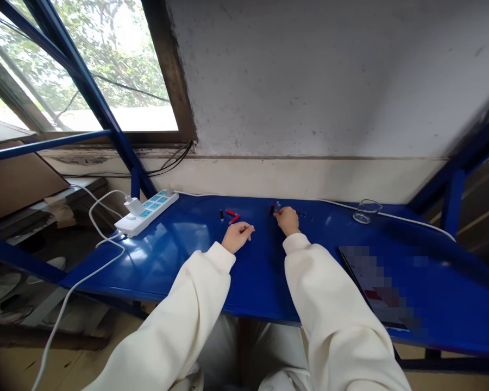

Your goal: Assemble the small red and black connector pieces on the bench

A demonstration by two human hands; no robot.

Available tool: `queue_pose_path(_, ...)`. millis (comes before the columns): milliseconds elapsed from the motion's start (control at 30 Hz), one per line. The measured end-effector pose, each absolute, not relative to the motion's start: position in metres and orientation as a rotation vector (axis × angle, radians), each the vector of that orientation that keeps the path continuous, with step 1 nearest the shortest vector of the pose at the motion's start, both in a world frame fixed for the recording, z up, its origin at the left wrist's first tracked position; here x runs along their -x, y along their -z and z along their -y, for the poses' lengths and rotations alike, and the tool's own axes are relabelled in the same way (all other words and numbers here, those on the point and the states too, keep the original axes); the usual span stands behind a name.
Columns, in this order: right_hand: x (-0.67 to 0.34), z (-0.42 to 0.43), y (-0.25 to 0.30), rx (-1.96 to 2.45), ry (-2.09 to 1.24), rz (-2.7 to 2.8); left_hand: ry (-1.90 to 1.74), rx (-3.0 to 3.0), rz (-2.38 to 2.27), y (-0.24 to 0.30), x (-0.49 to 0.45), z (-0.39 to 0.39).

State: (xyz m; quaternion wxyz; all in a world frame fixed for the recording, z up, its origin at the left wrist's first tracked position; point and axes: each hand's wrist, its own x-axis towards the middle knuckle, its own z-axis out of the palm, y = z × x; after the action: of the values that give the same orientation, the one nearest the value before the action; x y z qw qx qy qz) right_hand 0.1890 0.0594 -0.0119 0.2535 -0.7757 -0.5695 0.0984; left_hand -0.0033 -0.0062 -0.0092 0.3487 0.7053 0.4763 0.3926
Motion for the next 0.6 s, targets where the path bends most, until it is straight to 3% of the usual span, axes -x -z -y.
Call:
queue_pose_path(167,-0.189,-0.059,0.01,2.128,-0.282,1.548,-0.918,-2.061,-1.513,0.01,0.004,0.009)
queue_pose_path(300,-0.189,-0.059,0.008,2.137,-0.31,1.576,-1.045,-2.124,-1.77,0.008,0.008,0.008)
queue_pose_path(400,-0.187,-0.055,0.001,2.17,-0.315,1.638,-1.145,-2.227,-1.794,0.012,0.012,0.002)
queue_pose_path(600,-0.176,-0.023,-0.023,2.286,-0.158,1.689,-1.014,-2.327,-1.704,0.029,0.012,-0.009)
